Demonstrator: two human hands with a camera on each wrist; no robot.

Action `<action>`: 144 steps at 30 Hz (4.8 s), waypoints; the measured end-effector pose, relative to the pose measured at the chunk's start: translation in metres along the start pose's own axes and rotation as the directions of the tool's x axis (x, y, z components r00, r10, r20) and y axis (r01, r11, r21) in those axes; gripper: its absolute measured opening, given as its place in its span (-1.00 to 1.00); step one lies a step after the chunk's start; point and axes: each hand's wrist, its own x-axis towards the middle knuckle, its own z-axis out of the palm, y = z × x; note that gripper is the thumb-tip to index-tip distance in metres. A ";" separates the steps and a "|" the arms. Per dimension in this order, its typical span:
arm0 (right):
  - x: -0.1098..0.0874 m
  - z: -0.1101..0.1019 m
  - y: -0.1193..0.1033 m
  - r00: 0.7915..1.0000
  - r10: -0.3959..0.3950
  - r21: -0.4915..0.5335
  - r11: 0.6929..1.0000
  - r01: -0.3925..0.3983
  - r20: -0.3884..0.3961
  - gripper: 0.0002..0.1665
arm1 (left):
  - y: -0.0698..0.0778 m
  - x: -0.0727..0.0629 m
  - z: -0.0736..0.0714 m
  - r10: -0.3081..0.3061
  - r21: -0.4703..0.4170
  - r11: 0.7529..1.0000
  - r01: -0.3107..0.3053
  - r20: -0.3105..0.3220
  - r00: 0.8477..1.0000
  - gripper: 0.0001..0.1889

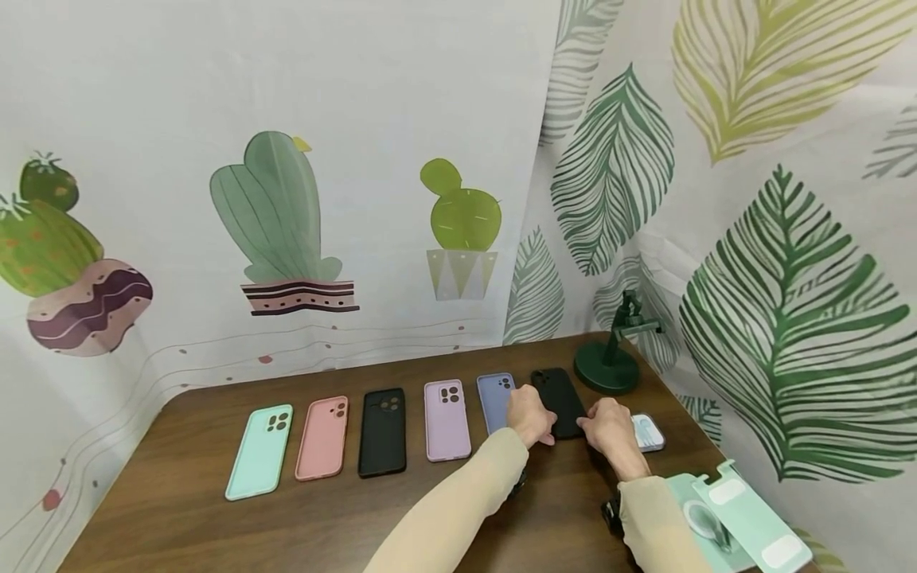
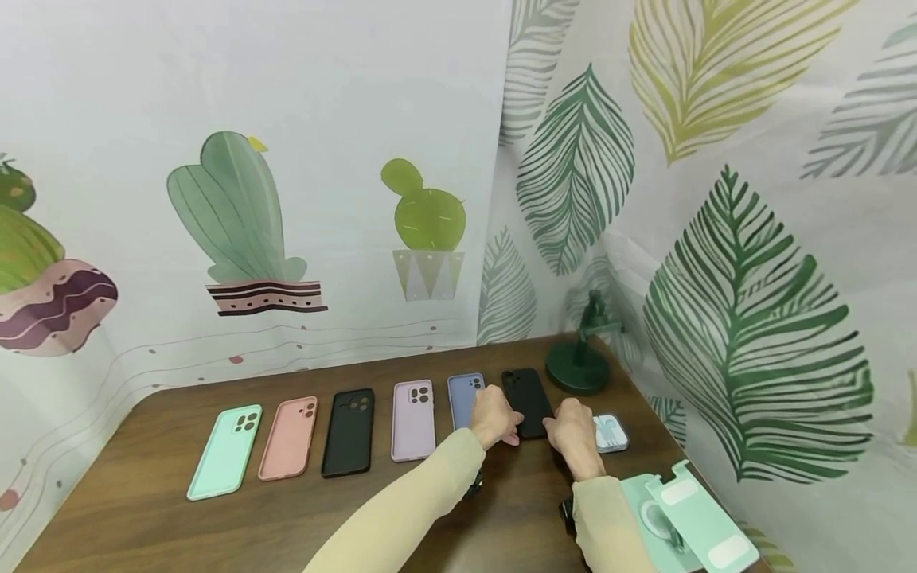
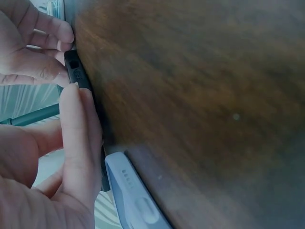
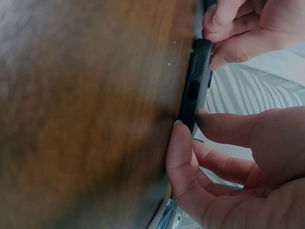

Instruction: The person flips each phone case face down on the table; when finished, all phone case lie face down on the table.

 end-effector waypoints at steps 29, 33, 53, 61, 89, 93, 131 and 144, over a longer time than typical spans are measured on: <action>-0.027 0.007 -0.033 0.981 -0.131 0.089 0.986 0.145 -0.141 -0.68 | 0.002 -0.037 -0.068 0.138 -0.209 0.970 -0.123 0.062 0.988 -0.87; -0.031 0.013 -0.042 0.975 -0.169 0.082 0.980 0.182 -0.145 -0.70 | -0.003 -0.043 -0.085 0.130 -0.148 0.982 -0.121 0.052 0.990 -0.75; 0.036 0.098 -0.019 0.964 -0.257 -0.030 0.966 0.255 -0.073 -0.81 | -0.044 -0.043 -0.111 0.125 0.043 0.991 -0.124 -0.026 0.992 -0.65; 0.018 0.084 -0.044 0.971 -0.237 0.002 0.971 0.237 -0.006 -0.35 | -0.057 -0.030 -0.094 0.095 0.031 0.995 -0.095 -0.004 0.995 -0.90; 0.007 0.075 -0.049 0.941 -0.332 0.038 0.942 0.335 -0.066 -0.36 | -0.048 -0.032 -0.097 0.047 0.010 0.999 -0.047 0.006 0.999 -0.92; -0.018 0.054 -0.068 0.954 -0.294 0.056 0.953 0.298 -0.061 -0.34 | -0.062 -0.019 -0.084 0.052 0.021 0.998 -0.053 0.030 0.998 -0.90; -0.032 0.026 -0.077 0.946 -0.274 0.097 0.951 0.293 -0.171 -0.85 | -0.037 -0.039 -0.093 -0.088 -0.368 0.915 0.166 0.220 0.972 -0.32; -0.036 0.025 -0.079 0.970 -0.237 0.260 0.935 0.243 -0.052 -0.81 | -0.038 -0.042 -0.106 -0.031 -0.534 0.820 0.207 0.319 0.947 -0.41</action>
